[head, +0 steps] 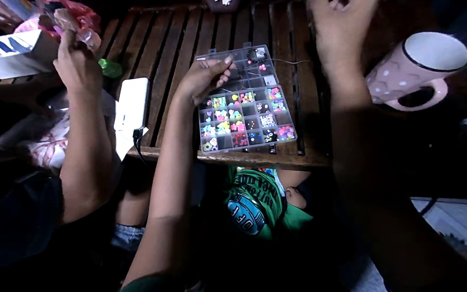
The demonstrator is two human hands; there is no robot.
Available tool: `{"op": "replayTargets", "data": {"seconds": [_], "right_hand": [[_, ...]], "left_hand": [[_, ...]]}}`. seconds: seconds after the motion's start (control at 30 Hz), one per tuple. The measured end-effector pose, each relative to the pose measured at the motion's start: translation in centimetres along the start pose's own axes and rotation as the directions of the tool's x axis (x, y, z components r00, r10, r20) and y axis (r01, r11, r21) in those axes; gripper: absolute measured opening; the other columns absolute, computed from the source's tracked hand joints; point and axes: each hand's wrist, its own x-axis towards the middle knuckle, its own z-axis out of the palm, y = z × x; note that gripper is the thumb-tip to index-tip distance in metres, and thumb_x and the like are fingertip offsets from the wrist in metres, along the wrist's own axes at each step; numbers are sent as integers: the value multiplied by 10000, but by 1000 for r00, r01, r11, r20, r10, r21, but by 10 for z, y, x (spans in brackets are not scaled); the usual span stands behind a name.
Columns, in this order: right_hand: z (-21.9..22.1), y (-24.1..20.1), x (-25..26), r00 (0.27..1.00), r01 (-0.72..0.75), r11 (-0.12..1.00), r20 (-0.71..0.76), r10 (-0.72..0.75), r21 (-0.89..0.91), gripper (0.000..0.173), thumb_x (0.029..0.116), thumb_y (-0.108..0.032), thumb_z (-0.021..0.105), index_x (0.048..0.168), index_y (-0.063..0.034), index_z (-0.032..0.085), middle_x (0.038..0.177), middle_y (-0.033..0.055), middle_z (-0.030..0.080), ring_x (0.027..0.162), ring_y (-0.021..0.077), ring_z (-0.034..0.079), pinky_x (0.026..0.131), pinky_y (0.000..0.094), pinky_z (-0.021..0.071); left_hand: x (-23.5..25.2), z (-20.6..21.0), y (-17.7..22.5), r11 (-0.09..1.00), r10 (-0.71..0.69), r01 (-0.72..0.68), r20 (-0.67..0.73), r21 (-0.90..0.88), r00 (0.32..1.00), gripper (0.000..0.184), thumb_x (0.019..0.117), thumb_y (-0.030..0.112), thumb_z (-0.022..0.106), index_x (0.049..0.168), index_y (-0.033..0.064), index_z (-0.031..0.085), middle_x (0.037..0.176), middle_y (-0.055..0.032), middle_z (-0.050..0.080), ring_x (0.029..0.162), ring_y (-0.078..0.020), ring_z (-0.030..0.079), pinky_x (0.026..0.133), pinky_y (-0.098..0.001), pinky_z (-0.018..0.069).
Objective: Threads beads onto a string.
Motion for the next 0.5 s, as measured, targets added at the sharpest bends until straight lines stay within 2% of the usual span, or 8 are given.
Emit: {"op": "replayTargets", "data": {"seconds": [0.03, 0.1, 0.17, 0.23, 0.33, 0.4, 0.47, 0.5], "right_hand": [[-1, -3, -2, 991, -17, 999, 134, 12, 40, 172, 973, -136, 649, 1078, 0, 653, 969, 7, 631, 774, 1, 578, 740, 198, 511], [-1, -8, -6, 901, -21, 997, 433, -15, 78, 173, 958, -137, 667, 1077, -12, 657, 992, 5, 641, 802, 8, 600, 748, 208, 535], [2, -16, -15, 762, 17, 996, 643, -71, 90, 117, 928, -117, 694, 1007, -37, 660, 921, -20, 634, 743, -22, 571, 684, 164, 500], [4, -25, -22, 601, 9, 999, 798, -44, 48, 76, 912, -89, 717, 945, -43, 667, 814, -22, 608, 658, -6, 535, 612, 166, 468], [8, -38, -29, 350, 16, 995, 933, 84, -96, 72, 938, -82, 716, 949, -11, 706, 738, 22, 597, 606, 63, 510, 593, 243, 454], [11, -44, -33, 227, 65, 981, 960, 163, -182, 89, 955, -88, 707, 960, -1, 719, 722, 37, 602, 599, 83, 498, 588, 269, 440], [15, -51, -34, 154, 119, 955, 956, 251, -270, 164, 972, -150, 712, 951, 12, 715, 724, 55, 594, 625, 114, 499, 629, 315, 444], [16, -50, -34, 162, 137, 948, 951, 265, -288, 205, 971, -192, 717, 931, 9, 714, 718, 52, 592, 629, 116, 502, 638, 324, 446]], "left_hand": [[0, 0, -1, 1000, 0, 0, -2, 4, 1000, 221, 1091, 192, 490, 985, 96, 659, 769, 97, 620, 664, 19, 580, 663, -140, 506], [-1, 0, -1, 1000, 1, -1, -2, 12, 1000, 224, 1091, 194, 489, 981, 94, 658, 773, 96, 620, 664, 19, 576, 664, -143, 503], [-1, 0, -2, 1000, 5, -5, 5, 19, 1000, 233, 1094, 198, 479, 981, 99, 658, 775, 96, 622, 666, 19, 574, 669, -144, 500], [-1, 0, -1, 1000, 10, -10, 7, 13, 1000, 236, 1096, 197, 476, 979, 98, 655, 771, 98, 622, 660, 20, 574, 664, -145, 501], [-2, 0, 0, 1000, 7, -7, 5, 6, 1000, 241, 1096, 195, 475, 977, 96, 660, 768, 98, 618, 656, 16, 572, 655, -147, 498], [-2, 1, 0, 1000, 4, -4, 5, -2, 1000, 241, 1094, 190, 479, 972, 91, 662, 766, 94, 619, 652, 14, 572, 650, -146, 497], [-1, 1, -2, 1000, 10, -10, 15, -11, 1000, 244, 1094, 190, 476, 971, 91, 662, 768, 92, 628, 655, 13, 576, 657, -152, 501], [0, 1, -1, 1000, 18, -18, 22, -12, 1000, 246, 1095, 189, 474, 972, 92, 662, 767, 91, 631, 656, 14, 576, 660, -154, 501]]}}
